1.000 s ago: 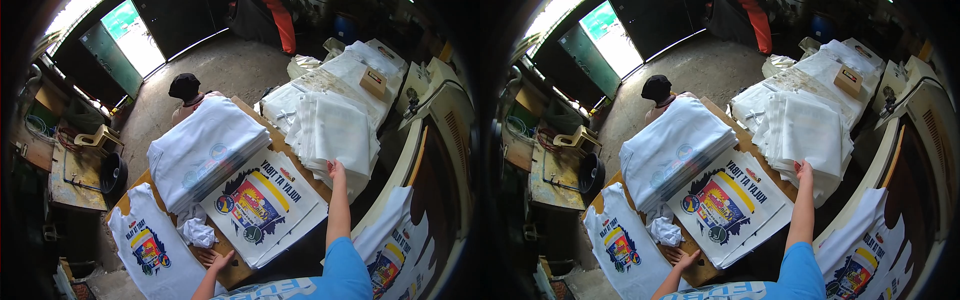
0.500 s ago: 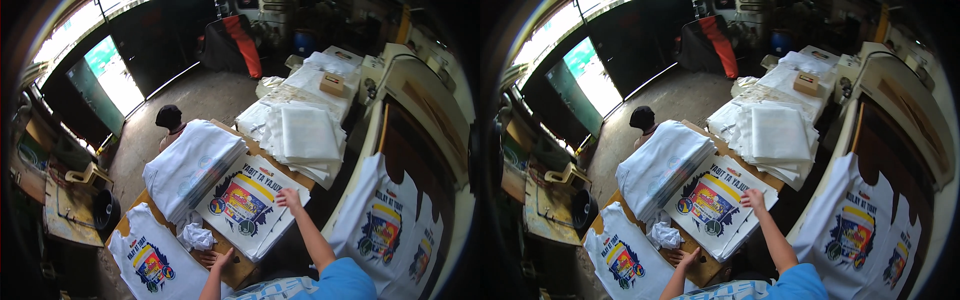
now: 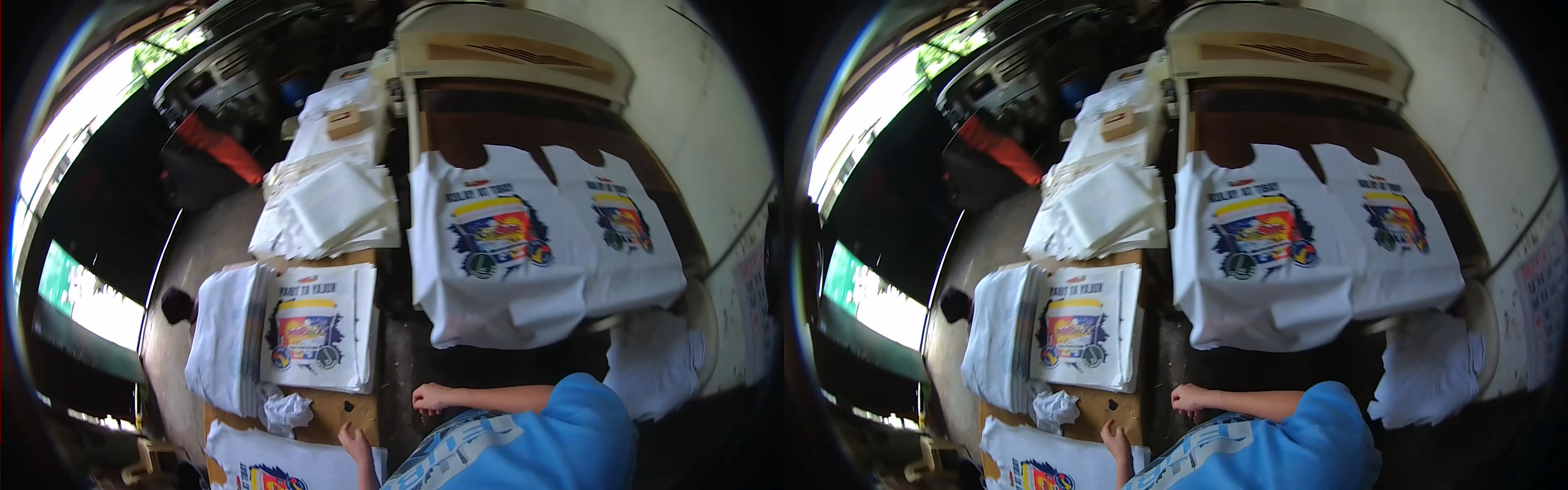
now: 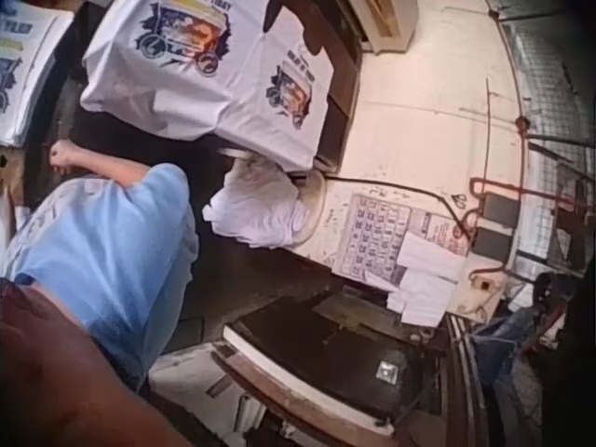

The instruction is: Using a heat press machine to apply print transfers to white t-shirts.

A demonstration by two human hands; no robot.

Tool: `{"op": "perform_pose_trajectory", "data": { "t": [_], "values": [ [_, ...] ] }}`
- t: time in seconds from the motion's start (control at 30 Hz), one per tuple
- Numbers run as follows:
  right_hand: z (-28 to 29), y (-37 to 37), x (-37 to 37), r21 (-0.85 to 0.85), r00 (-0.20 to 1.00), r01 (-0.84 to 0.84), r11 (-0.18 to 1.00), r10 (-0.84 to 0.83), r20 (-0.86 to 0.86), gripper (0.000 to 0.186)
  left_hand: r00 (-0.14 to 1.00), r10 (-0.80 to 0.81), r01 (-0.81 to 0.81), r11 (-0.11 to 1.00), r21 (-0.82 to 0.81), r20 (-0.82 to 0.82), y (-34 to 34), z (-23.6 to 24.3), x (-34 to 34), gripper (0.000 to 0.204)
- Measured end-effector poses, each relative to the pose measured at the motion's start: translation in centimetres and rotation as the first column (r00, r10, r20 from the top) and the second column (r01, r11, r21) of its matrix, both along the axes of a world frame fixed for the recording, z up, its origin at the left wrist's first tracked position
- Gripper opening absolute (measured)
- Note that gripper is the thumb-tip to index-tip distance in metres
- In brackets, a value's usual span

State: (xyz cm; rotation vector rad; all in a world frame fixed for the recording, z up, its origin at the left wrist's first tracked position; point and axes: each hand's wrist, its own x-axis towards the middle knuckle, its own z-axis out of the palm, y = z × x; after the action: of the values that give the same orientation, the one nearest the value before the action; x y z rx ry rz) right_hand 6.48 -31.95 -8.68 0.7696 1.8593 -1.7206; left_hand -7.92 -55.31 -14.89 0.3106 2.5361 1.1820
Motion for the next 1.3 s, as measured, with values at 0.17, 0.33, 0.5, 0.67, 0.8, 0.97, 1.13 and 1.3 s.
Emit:
{"op": "perform_pose_trajectory", "data": {
  "t": [0.17,0.33,0.5,0.67,0.8,0.97,1.13,1.3],
  "values": [
    [-1.9,2.9,8.5,0.376,0.953,-0.276,0.884,0.303,-0.013,0.027,0.893,-0.321,0.220,0.923,0.316,0.315,6.4,0.4,7.7,0.024],
    [-6.6,8.6,23.6,0.336,0.975,-0.121,0.934,0.048,0.217,0.030,0.689,-0.612,0.503,0.790,0.351,0.388,17.2,4.0,16.2,0.025],
    [-6.9,15.7,45.1,0.134,0.733,0.604,0.786,-0.613,0.294,0.033,0.300,-0.869,0.760,0.467,0.452,0.393,28.4,6.2,28.4,0.033],
    [-5.6,22.1,66.5,-0.157,-0.172,0.975,-0.160,-0.983,-0.066,0.043,0.238,-0.752,0.489,0.639,0.594,0.614,35.4,6.7,38.9,0.050],
    [-2.6,26.1,73.6,-0.424,-0.577,0.757,-0.496,-0.813,-0.079,0.044,0.283,-0.627,0.147,0.776,0.613,0.726,37.7,5.8,41.3,0.049],
    [-3.9,27.9,78.6,-0.630,-0.699,0.588,-0.506,-0.710,-0.083,0.031,0.274,-0.610,0.097,0.787,0.609,0.744,37.8,8.8,42.6,0.030],
    [-2.4,27.5,79.1,-0.599,-0.558,0.694,-0.400,-0.824,-0.096,0.016,0.473,-0.597,0.297,0.800,0.521,0.647,34.2,11.0,41.9,0.029],
    [-1.4,26.9,83.9,-0.466,-0.099,0.885,-0.009,-0.980,-0.170,0.017,0.479,-0.732,0.582,0.678,0.449,0.484,34.7,13.1,41.3,0.029]
  ]
}}
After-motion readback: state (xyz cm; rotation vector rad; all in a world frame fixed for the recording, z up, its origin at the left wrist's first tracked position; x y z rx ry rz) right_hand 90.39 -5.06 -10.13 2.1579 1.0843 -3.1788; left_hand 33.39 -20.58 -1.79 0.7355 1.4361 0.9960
